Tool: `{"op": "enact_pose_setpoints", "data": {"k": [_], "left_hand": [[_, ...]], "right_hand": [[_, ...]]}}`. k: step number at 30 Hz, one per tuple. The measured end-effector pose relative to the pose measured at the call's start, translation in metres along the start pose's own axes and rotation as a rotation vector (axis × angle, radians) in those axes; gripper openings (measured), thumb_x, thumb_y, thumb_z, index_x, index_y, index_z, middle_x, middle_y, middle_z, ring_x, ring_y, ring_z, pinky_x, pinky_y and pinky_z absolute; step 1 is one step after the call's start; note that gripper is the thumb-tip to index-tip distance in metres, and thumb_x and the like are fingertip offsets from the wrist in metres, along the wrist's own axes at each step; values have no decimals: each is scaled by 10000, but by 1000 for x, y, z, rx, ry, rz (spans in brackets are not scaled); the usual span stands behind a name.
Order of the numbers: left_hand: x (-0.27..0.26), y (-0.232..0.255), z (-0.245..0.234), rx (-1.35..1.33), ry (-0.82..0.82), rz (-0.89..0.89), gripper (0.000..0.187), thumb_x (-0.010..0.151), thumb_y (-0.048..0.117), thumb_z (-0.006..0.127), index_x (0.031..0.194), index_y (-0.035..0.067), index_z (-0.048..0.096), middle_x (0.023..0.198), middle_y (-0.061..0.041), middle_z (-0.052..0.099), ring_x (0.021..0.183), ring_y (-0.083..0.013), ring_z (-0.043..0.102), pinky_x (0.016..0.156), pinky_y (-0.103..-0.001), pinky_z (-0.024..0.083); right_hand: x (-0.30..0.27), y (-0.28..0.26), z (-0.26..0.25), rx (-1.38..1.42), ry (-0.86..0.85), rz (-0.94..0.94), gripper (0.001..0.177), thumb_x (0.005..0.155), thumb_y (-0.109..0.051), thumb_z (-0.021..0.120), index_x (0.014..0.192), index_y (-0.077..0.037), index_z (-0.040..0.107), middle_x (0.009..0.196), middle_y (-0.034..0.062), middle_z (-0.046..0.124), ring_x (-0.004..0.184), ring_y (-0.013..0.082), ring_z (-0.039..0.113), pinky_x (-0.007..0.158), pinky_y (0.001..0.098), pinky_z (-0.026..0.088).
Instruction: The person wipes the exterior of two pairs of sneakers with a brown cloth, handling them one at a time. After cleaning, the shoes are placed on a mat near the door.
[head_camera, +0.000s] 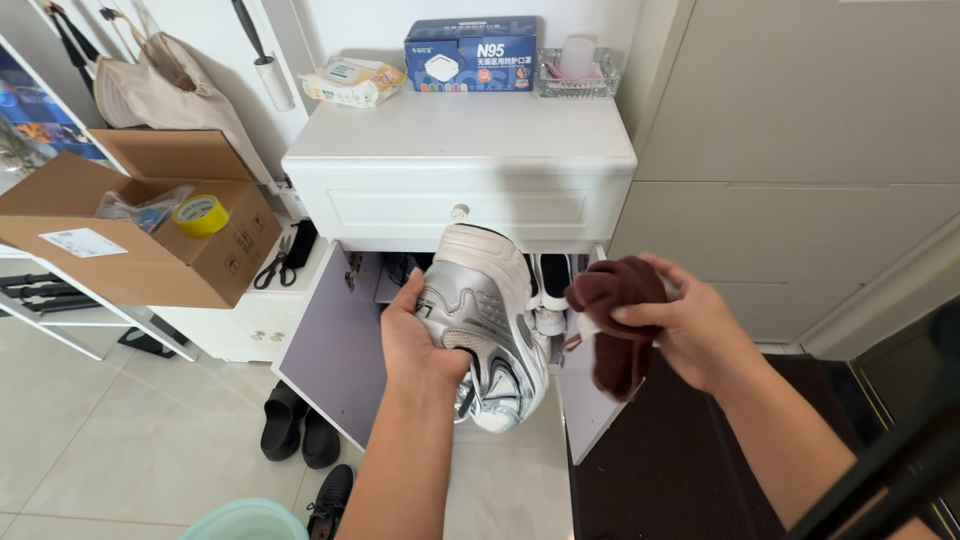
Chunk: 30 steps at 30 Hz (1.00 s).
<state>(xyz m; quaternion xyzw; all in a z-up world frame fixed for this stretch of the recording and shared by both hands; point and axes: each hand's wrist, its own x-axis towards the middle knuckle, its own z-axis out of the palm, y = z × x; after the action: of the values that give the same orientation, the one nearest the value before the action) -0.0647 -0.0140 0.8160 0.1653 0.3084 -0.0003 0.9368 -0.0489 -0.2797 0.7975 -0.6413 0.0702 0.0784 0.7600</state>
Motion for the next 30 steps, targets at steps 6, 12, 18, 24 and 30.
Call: {"op": "enact_pose_setpoints", "data": {"k": [6, 12, 18, 24, 30], "left_hand": [[-9, -23, 0, -13, -31, -14, 399, 952, 311, 562, 1204, 7, 622, 1190, -202, 706, 1054, -362, 709, 970, -610, 531], [-19, -51, 4, -89, -71, -17, 404, 962, 295, 549, 1202, -20, 628, 1153, -198, 705, 1030, -362, 704, 945, -561, 548], [-30, -76, 9, -118, -26, 1, 395, 959, 280, 568, 1220, -7, 642, 1212, -188, 710, 1061, -364, 698, 960, -558, 547], [-51, -75, 4, -254, 43, 32, 441, 959, 319, 535, 1234, -13, 627, 1284, -222, 680, 1132, -393, 673, 1013, -602, 494], [-82, -77, 6, -200, 103, 116, 379, 962, 292, 531, 1208, 15, 610, 1275, -201, 681, 1154, -370, 681, 1045, -620, 482]], "right_hand": [[-6, -22, 33, -453, 180, -409, 568, 653, -29, 813, 1213, 16, 728, 1085, 155, 716, 903, 250, 740, 835, 398, 608], [-7, 14, 79, -533, 45, -937, 658, 768, 73, 706, 1401, -98, 650, 1441, 176, 434, 1379, 322, 482, 1168, 404, 412], [-19, 57, 37, -565, 41, -1103, 715, 792, 140, 599, 1469, -85, 539, 1505, 162, 396, 1428, 343, 436, 1198, 400, 373], [-28, 98, -17, -634, -164, -962, 626, 759, 92, 697, 1359, -76, 638, 1386, 140, 519, 1208, 279, 608, 1023, 342, 502], [-23, 33, -24, -91, -184, -645, 530, 861, 135, 541, 1337, -74, 644, 1398, 154, 641, 1200, 210, 732, 961, 307, 585]]}}
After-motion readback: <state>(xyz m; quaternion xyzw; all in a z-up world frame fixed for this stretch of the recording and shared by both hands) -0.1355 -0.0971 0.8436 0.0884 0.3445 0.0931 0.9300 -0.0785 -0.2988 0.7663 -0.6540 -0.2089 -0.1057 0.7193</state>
